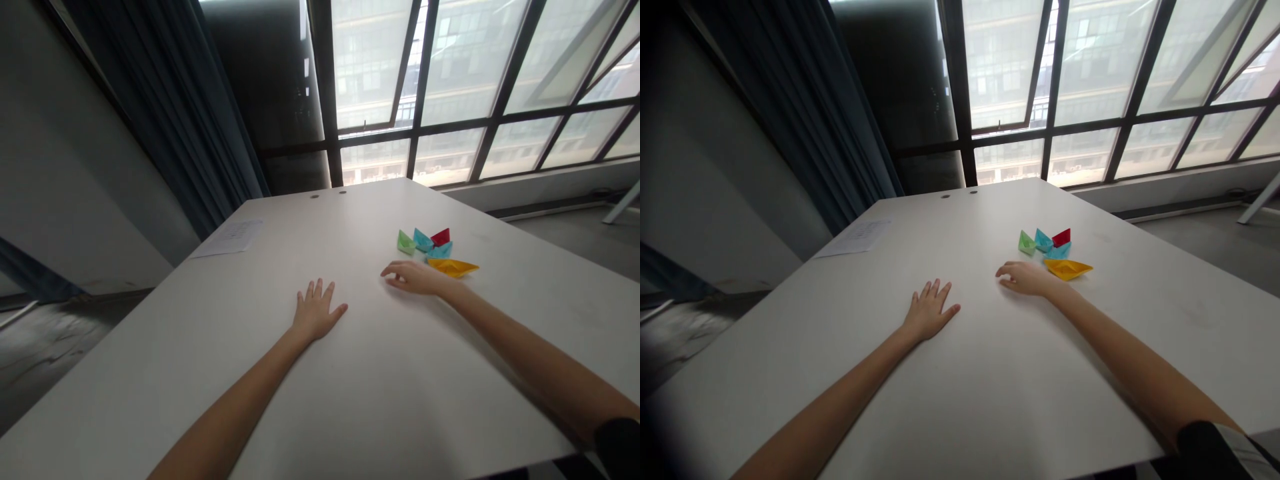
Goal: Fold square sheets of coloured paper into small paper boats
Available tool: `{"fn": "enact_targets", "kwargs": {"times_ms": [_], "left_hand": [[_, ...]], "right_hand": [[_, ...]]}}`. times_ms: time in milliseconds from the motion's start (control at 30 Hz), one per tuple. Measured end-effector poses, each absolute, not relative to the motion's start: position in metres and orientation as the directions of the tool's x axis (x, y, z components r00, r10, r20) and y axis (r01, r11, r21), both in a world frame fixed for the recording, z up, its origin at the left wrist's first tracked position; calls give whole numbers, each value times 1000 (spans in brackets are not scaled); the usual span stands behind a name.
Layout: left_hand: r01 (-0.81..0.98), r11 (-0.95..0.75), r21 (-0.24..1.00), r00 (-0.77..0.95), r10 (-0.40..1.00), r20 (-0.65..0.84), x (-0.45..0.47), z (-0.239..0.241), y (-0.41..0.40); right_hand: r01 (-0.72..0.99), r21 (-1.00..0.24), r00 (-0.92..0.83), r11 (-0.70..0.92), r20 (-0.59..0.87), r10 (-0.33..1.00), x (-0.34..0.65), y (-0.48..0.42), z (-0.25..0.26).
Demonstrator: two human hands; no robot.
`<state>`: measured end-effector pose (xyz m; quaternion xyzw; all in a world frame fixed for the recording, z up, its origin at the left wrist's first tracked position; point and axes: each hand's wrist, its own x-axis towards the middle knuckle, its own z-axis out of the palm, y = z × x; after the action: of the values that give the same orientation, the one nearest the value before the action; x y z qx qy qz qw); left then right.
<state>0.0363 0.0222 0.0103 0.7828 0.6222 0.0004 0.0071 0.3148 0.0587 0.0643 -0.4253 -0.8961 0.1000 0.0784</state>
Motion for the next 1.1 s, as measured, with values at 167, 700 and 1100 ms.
{"fn": "enact_targets", "kwargs": {"times_ms": [167,700,1100], "left_hand": [[973,-227,41,227,974,0,34,14,18],[671,-482,564,407,875,263,24,24,8],[-216,-88,972,246,959,141,20,18,4]], "right_hand": [[983,-68,-179,173,-102,979,390,73,91],[779,-320,-552,539,59,832,301,49,104],[610,-404,-621,682,290,728,186,32,80]]}}
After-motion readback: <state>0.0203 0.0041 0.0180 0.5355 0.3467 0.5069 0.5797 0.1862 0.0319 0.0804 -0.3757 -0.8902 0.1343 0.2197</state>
